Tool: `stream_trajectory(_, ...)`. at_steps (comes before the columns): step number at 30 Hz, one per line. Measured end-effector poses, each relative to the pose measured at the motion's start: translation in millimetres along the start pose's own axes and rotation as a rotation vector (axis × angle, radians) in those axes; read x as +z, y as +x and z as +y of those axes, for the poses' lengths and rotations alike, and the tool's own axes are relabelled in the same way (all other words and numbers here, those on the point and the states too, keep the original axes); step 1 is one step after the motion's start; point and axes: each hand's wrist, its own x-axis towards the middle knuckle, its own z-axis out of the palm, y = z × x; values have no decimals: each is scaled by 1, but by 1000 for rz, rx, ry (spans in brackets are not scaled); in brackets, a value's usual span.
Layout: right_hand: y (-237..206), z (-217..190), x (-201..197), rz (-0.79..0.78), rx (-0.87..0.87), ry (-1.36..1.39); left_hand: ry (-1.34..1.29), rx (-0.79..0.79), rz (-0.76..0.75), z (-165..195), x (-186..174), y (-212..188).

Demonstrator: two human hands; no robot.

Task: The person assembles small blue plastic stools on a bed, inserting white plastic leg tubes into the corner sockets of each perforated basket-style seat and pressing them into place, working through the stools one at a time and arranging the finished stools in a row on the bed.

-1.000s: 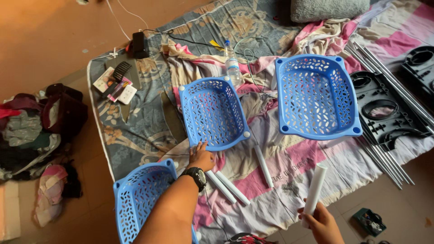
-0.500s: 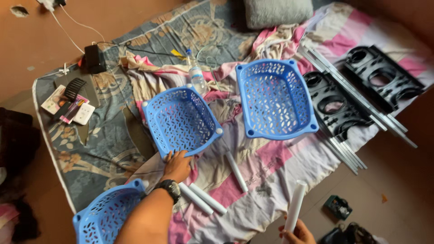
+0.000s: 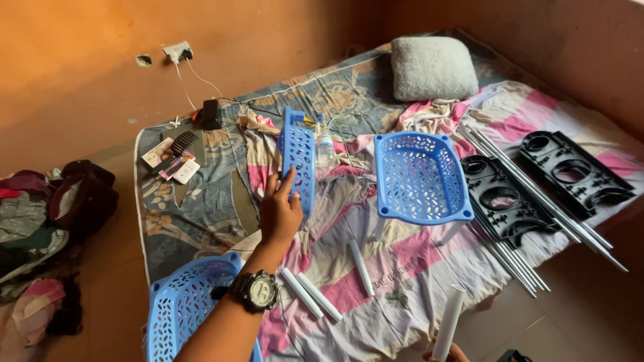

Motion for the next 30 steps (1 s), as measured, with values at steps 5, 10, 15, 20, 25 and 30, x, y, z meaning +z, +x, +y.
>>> stream_trajectory(5, -37, 3, -26, 30, -31, -12, -50, 13, 140, 56, -44, -29)
stream_trajectory(10, -77, 13, -53, 67, -92, 34, -197, -47, 180, 103, -69, -62)
stream_trajectory(15, -113, 20, -80, -2, -150, 138, -286, -222, 93, 141, -73, -104)
stream_trajectory(20, -132, 28, -102, -63, -76, 63, -523, -202, 1, 171, -70, -142)
stream_trajectory(25, -135, 26, -109, -224, -327, 86, -899, -415, -107, 181, -72, -170)
stream_trajectory(30, -155, -27, -94, -288, -523, -46, -1133, -680, -164, 168, -81, -175)
